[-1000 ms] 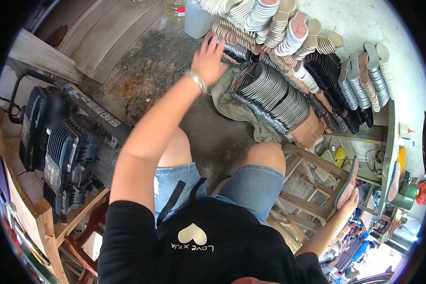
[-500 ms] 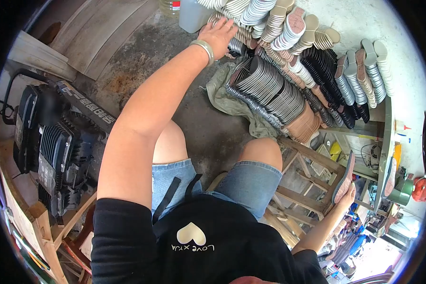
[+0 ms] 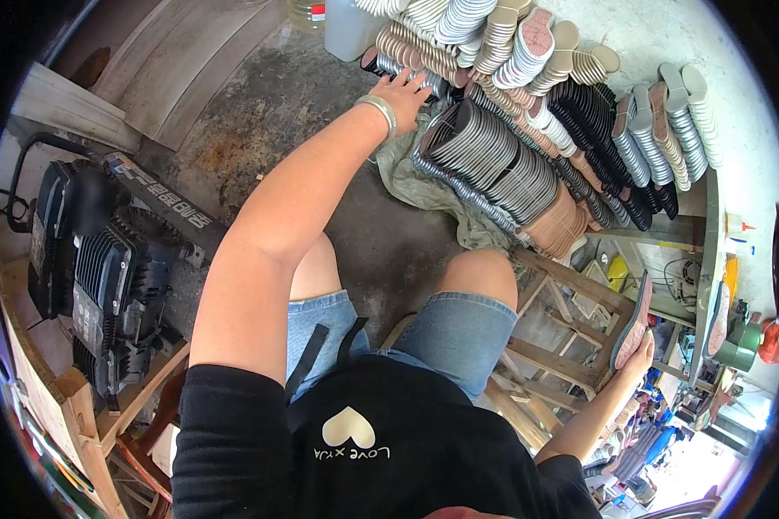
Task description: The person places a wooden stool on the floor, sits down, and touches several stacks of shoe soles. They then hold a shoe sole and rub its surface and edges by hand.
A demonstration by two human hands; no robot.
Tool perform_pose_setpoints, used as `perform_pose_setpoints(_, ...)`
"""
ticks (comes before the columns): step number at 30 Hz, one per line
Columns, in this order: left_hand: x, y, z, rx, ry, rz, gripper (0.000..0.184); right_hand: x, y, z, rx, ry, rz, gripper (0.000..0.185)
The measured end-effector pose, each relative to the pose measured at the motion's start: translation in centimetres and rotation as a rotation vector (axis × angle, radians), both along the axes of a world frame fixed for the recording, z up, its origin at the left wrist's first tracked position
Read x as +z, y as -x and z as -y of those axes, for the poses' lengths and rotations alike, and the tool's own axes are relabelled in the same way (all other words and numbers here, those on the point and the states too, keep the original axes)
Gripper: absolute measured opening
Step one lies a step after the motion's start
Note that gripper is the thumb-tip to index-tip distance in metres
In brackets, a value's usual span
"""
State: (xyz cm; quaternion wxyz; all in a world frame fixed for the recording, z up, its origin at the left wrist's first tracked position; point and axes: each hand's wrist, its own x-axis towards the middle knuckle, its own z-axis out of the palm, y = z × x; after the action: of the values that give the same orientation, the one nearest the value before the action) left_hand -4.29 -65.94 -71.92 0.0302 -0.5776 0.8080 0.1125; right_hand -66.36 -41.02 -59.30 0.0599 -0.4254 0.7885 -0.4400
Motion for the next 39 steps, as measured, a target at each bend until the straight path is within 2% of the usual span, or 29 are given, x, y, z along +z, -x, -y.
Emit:
perform_pose_setpoints(6,0.2,0.4,-0.5,-0.049,-0.138,0.049,0.071,-0.1,0.4,-0.1,-0.022,-0.027,-0.06,0.033)
perform_pose_setpoints(15,-1.1,1.0,-0.9,-0.028,-0.105,-0.003,0.07,-0.1,0.4,0.0,-0.014,-0.006,-0.006,0.032)
perform_pose_setpoints(17,-1.0,1.2,-1.1,-0.04,-0.133,0.02,0.071,-0.3,0.3,0.0,0.008,0.038,0.104,0.031)
perform_pose_setpoints(21,-0.8,1.3,-2.1,-0.053,-0.13,0.048,0.072,0.0,-0.2,0.0,-0.03,0.013,0.075,0.031)
perform_pose_setpoints(24,-2.2,1.6,-1.7,-0.043,-0.038,0.013,0.073,-0.5,0.9,0.0,0.059,0.057,0.081,0.031)
perform_pose_setpoints(27,-2.1,2.0,-1.8,-0.036,-0.178,0.004,0.073,-1.1,2.7,-0.3,0.047,0.06,0.125,0.03)
perform_pose_setpoints(39,-5.0,3.0,-2.5,-0.042,-0.145,-0.014,0.075,-0.5,2.6,-1.1,-0.001,-0.001,0.069,0.033)
